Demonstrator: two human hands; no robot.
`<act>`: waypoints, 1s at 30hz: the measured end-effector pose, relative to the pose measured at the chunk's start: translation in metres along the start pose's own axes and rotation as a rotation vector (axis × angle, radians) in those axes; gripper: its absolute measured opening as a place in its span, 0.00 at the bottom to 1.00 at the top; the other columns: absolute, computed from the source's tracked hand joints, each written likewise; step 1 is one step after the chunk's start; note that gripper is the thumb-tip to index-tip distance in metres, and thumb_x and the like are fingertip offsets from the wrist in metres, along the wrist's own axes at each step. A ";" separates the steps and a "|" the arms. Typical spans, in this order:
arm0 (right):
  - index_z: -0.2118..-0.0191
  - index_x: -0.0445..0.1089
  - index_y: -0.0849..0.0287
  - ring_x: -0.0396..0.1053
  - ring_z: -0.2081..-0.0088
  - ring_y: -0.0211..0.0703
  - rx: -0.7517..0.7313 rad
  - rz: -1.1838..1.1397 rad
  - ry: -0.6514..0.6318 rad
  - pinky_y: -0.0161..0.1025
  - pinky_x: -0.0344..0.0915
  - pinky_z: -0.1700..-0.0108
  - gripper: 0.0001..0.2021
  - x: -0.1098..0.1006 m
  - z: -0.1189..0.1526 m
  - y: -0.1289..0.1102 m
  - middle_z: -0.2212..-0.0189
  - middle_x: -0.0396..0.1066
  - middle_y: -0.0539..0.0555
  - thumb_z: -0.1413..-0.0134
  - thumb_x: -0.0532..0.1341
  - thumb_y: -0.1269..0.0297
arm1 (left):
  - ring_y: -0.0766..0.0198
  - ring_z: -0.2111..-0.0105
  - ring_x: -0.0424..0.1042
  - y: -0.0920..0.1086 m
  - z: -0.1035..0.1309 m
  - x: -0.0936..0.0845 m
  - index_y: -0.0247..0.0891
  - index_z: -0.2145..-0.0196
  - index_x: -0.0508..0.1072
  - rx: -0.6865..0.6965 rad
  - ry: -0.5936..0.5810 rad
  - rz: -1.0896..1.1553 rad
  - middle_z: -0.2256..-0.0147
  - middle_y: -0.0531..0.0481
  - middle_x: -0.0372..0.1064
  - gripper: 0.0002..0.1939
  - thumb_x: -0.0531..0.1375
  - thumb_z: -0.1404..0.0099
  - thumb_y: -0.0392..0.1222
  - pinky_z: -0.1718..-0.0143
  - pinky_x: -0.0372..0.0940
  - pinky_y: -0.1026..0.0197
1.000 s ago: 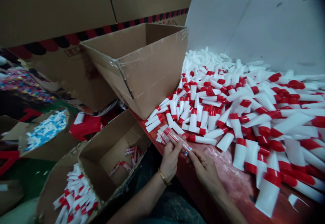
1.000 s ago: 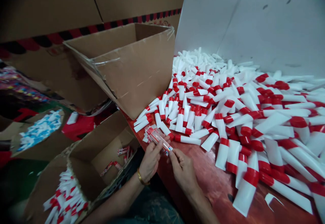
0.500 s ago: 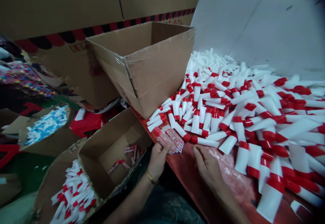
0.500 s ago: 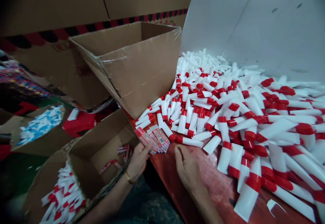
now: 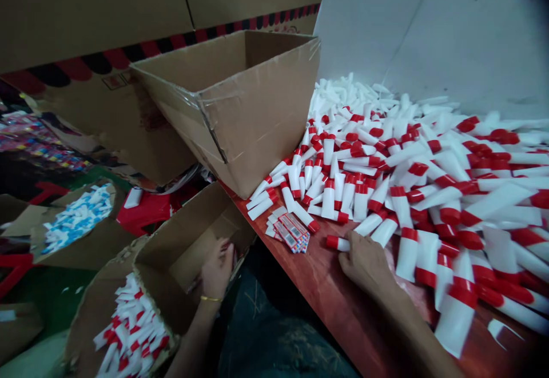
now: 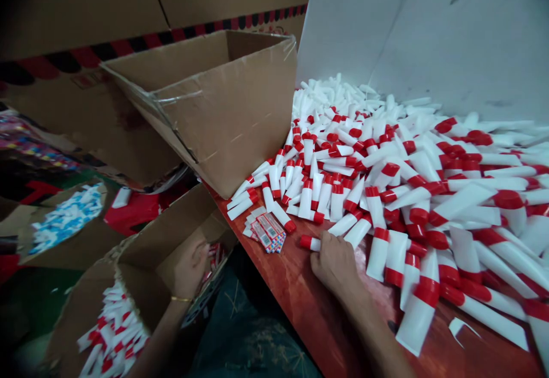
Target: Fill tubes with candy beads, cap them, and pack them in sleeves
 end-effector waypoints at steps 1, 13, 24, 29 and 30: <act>0.67 0.65 0.65 0.66 0.70 0.49 0.016 -0.016 -0.007 0.39 0.51 0.70 0.07 0.002 0.000 0.001 0.74 0.69 0.59 0.54 0.55 0.68 | 0.55 0.45 0.59 0.036 0.002 0.006 0.38 0.60 0.71 0.154 0.007 0.019 0.50 0.43 0.66 0.17 0.51 0.39 0.49 0.45 0.51 0.52; 0.72 0.60 0.59 0.67 0.75 0.45 0.057 -0.291 0.054 0.35 0.50 0.76 0.12 0.010 0.008 0.006 0.78 0.67 0.53 0.47 0.53 0.54 | 0.49 0.43 0.55 0.162 0.005 0.090 0.45 0.69 0.76 0.482 -0.307 -0.086 0.49 0.48 0.65 0.07 0.60 0.44 0.46 0.44 0.40 0.42; 0.62 0.70 0.63 0.68 0.67 0.44 0.118 -1.356 0.083 0.37 0.63 0.65 0.18 -0.005 -0.012 -0.031 0.67 0.73 0.53 0.53 0.60 0.52 | 0.54 0.46 0.60 0.175 0.011 0.052 0.45 0.72 0.77 0.454 -0.197 0.208 0.54 0.49 0.70 0.04 0.60 0.45 0.42 0.43 0.40 0.45; 0.72 0.70 0.64 0.64 0.76 0.38 0.219 -1.515 0.182 0.35 0.61 0.73 0.14 -0.004 -0.023 -0.041 0.78 0.69 0.51 0.59 0.64 0.55 | 0.56 0.55 0.67 0.174 0.026 0.039 0.43 0.68 0.76 0.368 -0.181 0.343 0.58 0.47 0.72 0.09 0.60 0.45 0.46 0.48 0.54 0.53; 0.73 0.69 0.63 0.62 0.77 0.37 0.225 -1.537 0.203 0.34 0.60 0.74 0.14 -0.003 -0.023 -0.040 0.79 0.68 0.50 0.60 0.64 0.55 | 0.57 0.59 0.69 0.170 0.027 0.044 0.41 0.68 0.76 0.302 -0.240 0.381 0.62 0.46 0.73 0.11 0.59 0.44 0.49 0.53 0.58 0.55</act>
Point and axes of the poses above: each hand's wrist, its own z-axis away from the middle knuckle, its own x-axis out of the palm, y = z × x, the point moved 8 cm from there along -z, towards the middle knuckle
